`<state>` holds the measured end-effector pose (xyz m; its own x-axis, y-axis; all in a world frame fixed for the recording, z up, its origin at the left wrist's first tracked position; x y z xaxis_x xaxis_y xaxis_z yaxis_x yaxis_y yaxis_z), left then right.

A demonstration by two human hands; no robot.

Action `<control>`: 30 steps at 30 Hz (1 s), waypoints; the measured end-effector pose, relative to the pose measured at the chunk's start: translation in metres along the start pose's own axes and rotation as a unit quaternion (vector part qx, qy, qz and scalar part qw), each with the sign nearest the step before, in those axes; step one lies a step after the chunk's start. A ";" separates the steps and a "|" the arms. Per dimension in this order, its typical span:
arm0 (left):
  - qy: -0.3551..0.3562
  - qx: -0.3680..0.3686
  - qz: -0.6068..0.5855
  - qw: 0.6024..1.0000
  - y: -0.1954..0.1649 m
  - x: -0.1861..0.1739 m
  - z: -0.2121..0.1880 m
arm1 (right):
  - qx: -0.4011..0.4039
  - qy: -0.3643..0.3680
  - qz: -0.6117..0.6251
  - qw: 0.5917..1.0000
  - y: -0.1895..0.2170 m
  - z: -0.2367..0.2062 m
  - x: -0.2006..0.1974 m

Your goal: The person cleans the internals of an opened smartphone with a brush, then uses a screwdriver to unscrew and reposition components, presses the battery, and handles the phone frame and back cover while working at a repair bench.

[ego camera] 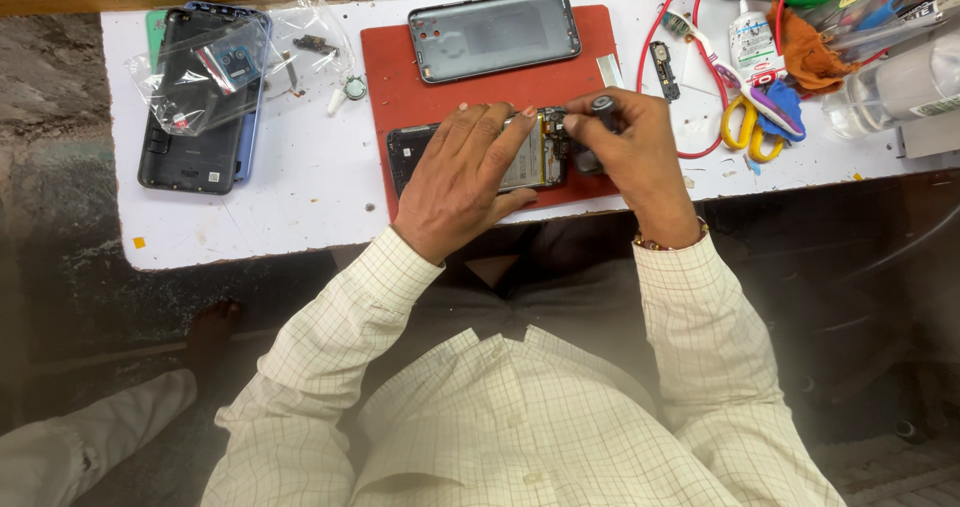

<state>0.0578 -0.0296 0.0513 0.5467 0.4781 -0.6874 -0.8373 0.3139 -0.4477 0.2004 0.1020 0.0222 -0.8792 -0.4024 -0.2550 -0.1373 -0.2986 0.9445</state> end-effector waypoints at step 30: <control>-0.007 0.013 0.040 0.999 -0.001 0.006 -0.003 | 0.062 0.028 0.062 0.996 -0.010 0.005 0.015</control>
<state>0.0621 -0.0294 0.0464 0.4786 0.5136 -0.7121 -0.8778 0.2963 -0.3763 0.1858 0.1032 0.0098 -0.8666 -0.4784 -0.1418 -0.0864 -0.1360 0.9869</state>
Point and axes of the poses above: each hand's wrist, its own z-axis towards the middle knuckle, its own x-axis out of the palm, y = z × x, the point moved 10 cm from there along z, towards the middle knuckle, and after that the axes turned 10 degrees about -x, right-handed, at the moved point
